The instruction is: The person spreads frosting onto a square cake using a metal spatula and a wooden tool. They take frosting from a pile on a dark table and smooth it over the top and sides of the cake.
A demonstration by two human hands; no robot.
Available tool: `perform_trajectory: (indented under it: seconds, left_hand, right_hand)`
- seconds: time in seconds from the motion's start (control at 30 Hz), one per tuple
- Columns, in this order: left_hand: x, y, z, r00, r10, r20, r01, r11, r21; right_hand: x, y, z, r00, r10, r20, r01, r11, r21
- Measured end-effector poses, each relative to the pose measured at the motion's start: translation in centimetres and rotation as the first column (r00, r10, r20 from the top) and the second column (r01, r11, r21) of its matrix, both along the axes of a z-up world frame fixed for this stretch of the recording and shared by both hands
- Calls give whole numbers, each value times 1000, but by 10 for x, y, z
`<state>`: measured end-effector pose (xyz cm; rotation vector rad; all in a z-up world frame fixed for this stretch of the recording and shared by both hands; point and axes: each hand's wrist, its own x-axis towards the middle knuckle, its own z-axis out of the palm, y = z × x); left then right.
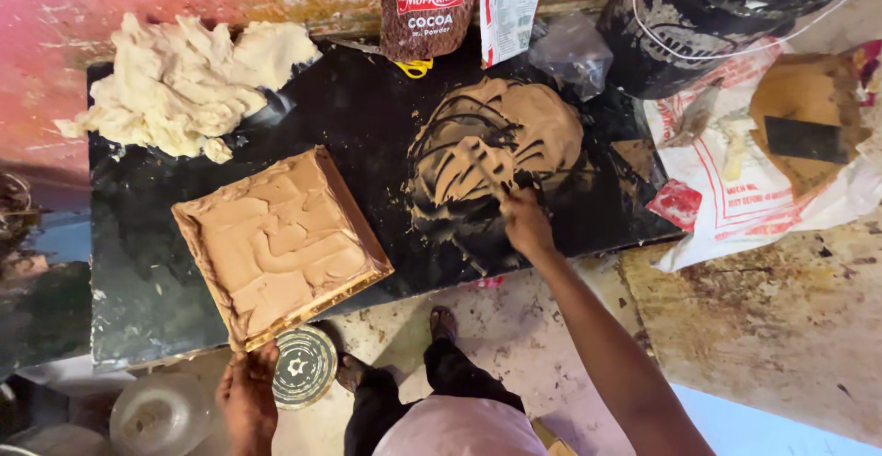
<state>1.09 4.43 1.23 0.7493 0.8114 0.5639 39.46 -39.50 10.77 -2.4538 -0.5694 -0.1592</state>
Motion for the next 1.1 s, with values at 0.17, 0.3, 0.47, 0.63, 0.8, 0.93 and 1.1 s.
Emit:
perform_trajectory:
  seconds: [0.17, 0.3, 0.47, 0.63, 0.8, 0.93, 1.1]
  left_hand:
    - [1, -9, 4, 997, 70, -35, -70, 997, 14]
    - [3, -10, 3, 996, 87, 6, -87, 996, 33]
    - [0, -14, -5, 997, 67, 33, -67, 998, 13]
    - [3, -15, -6, 995, 103, 15, -102, 994, -40]
    - [-3, -18, 1, 988, 152, 39, -150, 987, -49]
    - [-16, -15, 13, 992, 122, 35, -119, 988, -94]
    - [-42, -13, 12, 987, 150, -49, -157, 965, -209]
  right_hand:
    - [-42, -33, 0, 975, 24, -219, 6, 991, 135]
    - [-28, -53, -7, 990, -124, -65, 125, 992, 10]
    - [13, -58, -8, 987, 138, 77, -141, 989, 34]
    - [-13, -9, 62, 580, 316, -751, -219, 948, 229]
    - [-71, 130, 185, 581, 677, -451, -749, 662, 30]
    - [-144, 245, 260, 559, 798, -224, -791, 432, -434]
    - [-217, 356, 271, 476, 863, -170, -493, 102, -864]
